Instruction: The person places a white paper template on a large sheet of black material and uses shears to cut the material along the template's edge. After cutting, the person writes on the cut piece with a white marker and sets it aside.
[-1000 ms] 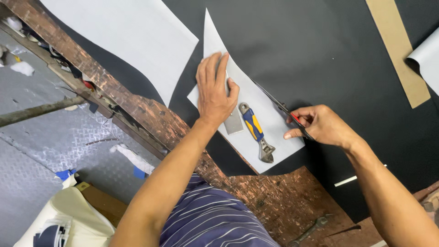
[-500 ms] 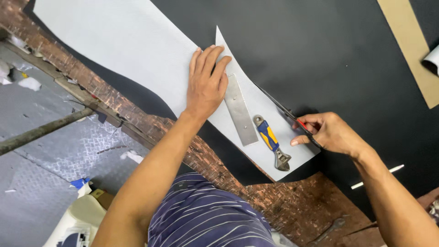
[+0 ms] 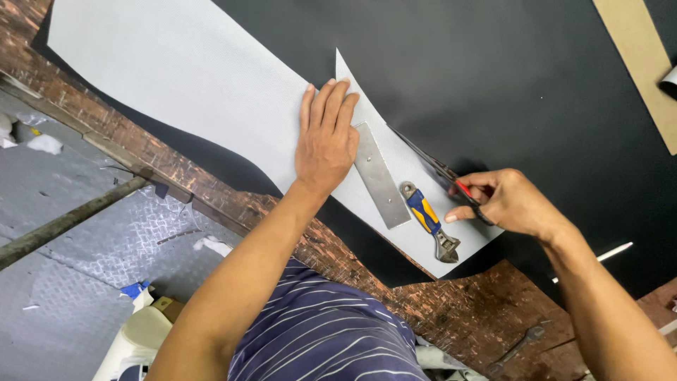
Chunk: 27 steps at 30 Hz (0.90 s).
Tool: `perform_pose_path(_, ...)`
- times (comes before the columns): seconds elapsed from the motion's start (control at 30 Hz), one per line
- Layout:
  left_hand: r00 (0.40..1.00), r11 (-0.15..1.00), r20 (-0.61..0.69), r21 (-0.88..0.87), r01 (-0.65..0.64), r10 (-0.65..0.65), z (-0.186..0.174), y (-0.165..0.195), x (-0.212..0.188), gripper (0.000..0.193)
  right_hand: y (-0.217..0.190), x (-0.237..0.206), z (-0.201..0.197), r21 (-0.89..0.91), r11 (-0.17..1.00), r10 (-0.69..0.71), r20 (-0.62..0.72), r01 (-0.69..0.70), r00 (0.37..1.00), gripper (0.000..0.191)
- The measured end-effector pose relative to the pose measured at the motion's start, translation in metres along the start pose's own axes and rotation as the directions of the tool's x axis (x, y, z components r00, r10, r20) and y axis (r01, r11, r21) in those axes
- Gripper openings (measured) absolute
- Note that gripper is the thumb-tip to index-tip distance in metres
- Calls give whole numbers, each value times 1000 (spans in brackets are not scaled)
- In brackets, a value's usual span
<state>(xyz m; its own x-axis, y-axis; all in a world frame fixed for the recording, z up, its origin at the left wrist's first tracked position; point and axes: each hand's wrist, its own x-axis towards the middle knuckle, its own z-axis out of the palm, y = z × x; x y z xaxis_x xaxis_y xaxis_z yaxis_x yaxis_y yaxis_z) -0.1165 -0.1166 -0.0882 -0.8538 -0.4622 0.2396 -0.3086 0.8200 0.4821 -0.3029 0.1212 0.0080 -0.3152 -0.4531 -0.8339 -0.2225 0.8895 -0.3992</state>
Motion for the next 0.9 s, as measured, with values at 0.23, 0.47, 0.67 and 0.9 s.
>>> perform_pose_path(0.23, 1000, 1000, 16, -5, -4, 4, -2, -4, 4, 43, -10, 10, 13, 110, 993, -34, -13, 35, 999, 58)
perform_pose_path(0.47, 1000, 1000, 18, -2, 2, -2, 0, -7, 7, 43, -30, 16, 18, 121, 993, 2, 3, -2, 1000, 56)
perform_pose_path(0.67, 1000, 1000, 19, 17, 9, -10, 2, -9, 8, 43, -34, 19, 22, 208, 978, -12, 6, 11, 1000, 51)
perform_pose_path(0.9, 1000, 1000, 19, -12, 14, -14, 0, -8, 10, 45, -41, 22, 28, 229, 973, -24, -1, 24, 1000, 49)
